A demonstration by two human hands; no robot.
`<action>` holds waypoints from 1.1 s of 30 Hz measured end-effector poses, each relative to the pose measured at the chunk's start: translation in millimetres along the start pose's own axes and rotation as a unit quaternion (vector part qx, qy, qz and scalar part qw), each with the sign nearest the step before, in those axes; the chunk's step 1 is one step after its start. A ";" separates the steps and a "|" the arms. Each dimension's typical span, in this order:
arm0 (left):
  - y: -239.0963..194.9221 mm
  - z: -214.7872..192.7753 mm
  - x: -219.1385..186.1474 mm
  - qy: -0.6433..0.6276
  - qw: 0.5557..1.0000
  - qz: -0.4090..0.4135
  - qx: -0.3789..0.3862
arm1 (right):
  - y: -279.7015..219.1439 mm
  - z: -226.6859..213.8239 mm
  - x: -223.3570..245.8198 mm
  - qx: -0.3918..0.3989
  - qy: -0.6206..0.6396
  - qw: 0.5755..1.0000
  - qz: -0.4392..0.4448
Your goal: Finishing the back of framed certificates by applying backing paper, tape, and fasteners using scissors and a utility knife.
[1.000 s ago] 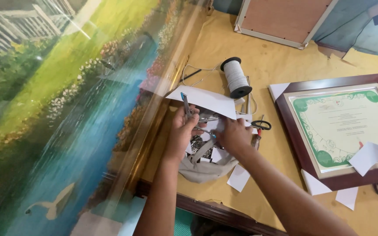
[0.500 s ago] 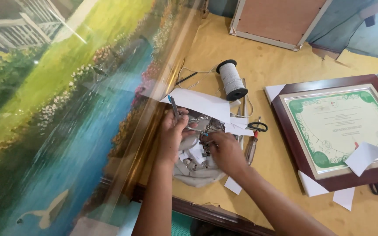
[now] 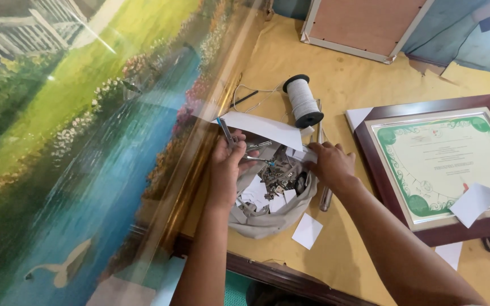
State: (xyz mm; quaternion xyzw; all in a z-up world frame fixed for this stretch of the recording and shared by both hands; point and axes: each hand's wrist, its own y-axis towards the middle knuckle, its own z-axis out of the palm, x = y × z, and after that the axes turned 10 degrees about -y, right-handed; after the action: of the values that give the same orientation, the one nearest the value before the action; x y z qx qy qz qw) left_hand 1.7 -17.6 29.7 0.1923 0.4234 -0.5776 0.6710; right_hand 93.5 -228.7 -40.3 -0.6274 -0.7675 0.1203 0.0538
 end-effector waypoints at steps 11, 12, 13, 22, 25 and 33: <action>-2.4 7.2 -3.9 -0.004 1.000 0.009 0.000 | -30.0 1.7 26.1 -0.039 0.216 0.970 0.108; -0.9 7.1 -2.9 -0.004 1.000 0.010 0.000 | -36.5 -6.3 35.6 -0.039 0.216 0.970 0.108; 0.5 6.9 -1.8 -0.006 1.000 0.011 -0.002 | -43.0 -14.2 45.2 0.024 0.272 0.961 0.035; -4.7 -10.0 14.2 0.070 0.997 -0.014 -0.029 | -63.9 -22.2 38.4 0.051 0.155 0.979 -0.121; -8.4 -22.3 29.7 0.096 0.994 -0.051 -0.021 | -81.9 -6.8 23.7 0.056 0.072 0.982 -0.165; -31.4 -18.6 50.6 0.046 0.989 -0.133 0.042 | -121.0 26.5 42.0 -0.054 0.064 0.960 -0.267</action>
State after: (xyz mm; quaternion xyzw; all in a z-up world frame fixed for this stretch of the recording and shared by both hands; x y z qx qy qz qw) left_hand -35.5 -42.8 -13.6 0.1886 0.4506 -0.6694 0.5598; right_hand -36.3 -213.0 -38.2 -0.4081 -0.9074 0.0194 0.0987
